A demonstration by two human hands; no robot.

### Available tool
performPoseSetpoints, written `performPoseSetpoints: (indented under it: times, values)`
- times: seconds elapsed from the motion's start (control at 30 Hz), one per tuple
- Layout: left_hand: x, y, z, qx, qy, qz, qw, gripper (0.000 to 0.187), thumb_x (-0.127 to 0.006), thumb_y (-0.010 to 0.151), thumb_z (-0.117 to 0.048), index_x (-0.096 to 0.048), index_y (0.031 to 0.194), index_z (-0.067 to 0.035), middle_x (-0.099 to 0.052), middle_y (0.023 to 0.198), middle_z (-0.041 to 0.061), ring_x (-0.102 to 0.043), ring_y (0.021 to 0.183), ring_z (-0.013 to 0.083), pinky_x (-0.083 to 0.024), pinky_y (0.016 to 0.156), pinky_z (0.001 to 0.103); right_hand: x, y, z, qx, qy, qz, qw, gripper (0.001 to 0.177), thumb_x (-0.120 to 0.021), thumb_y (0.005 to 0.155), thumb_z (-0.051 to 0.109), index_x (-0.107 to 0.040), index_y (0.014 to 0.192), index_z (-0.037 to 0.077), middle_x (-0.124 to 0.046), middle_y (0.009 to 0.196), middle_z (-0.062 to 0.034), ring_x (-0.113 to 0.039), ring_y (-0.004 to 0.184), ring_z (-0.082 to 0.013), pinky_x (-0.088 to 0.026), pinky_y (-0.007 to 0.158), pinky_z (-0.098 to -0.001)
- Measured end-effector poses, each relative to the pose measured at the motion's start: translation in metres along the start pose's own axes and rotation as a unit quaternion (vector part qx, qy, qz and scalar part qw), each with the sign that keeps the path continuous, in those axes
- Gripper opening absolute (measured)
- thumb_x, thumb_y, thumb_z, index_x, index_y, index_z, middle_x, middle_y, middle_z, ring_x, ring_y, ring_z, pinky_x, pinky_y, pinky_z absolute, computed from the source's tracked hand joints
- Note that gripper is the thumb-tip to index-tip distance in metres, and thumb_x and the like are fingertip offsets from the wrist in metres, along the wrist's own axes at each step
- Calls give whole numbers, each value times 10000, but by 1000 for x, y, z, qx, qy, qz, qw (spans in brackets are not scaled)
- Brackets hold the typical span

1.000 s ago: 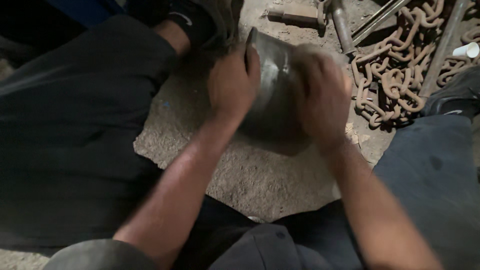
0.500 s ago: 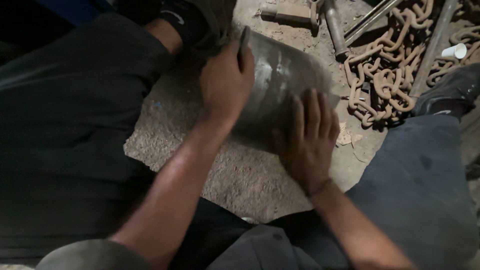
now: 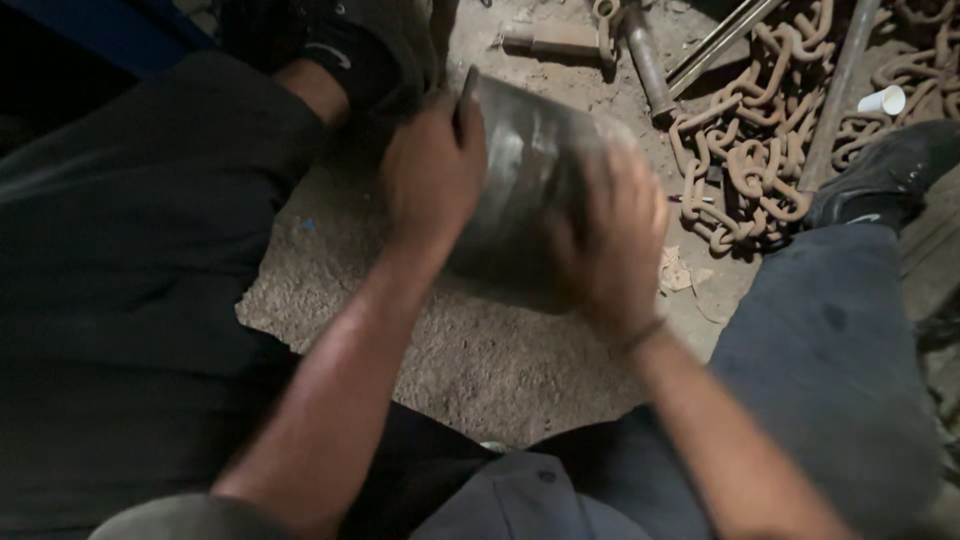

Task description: The person scrapes the surface of a cylindrical metal object with a flat metal tool while sitting on the floor. They rotate the object to access different areas and continue scraping throughout the clip.

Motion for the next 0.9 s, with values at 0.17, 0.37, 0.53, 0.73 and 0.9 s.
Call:
performPoseSetpoints:
  times: [0.17,0.37,0.53,0.73,0.9]
  values:
    - [-10,5,6,52,-60,66,995,330,-461,1052,-330,-664,966,-85,-721,734,131,-764,667,336,-571,636,488,6,-12,17,31,-39,11,999,861,-660,962,498,-273,1628,114,-324,1642,-219,-273,1542,-381,-225,1237,-633]
    - [2,-1,-3,-42,-11,-23,999,324,-523,1056,-304,-672,938,-41,-717,831,234,-681,787,486,-508,714,593,-8,87,-53,-115,137,177,968,592,-471,1053,587,-519,1512,217,-562,1518,-104,-481,1455,-303,-384,1196,-466]
    - [2,-2,-1,-11,-23,-19,999,329,-516,1029,-319,-690,952,-50,-724,839,240,-688,784,477,-517,711,584,-6,86,-48,-150,137,175,963,601,-462,1040,573,-525,1500,190,-541,1531,-96,-470,1444,-292,-338,1189,-458]
    - [-9,4,6,17,-73,10,997,383,-490,1058,-353,-686,913,-58,-722,821,223,-713,759,434,-529,681,546,8,-12,33,33,-37,30,998,766,-578,1001,521,-390,1603,86,-340,1662,-228,-279,1561,-389,-150,1269,-611]
    - [-8,0,14,0,-86,11,996,385,-487,1063,-344,-676,916,-42,-711,857,247,-692,815,459,-514,705,549,0,20,18,44,-20,43,998,715,-539,1046,530,-423,1583,73,-407,1615,-224,-336,1515,-371,-187,1246,-585]
Point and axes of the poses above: each hand's wrist, its own y-axis towards the middle knuckle, its own x-axis out of the back of the hand, z = x × y, the point moved 1 cm from there along y, towards the middle knuckle
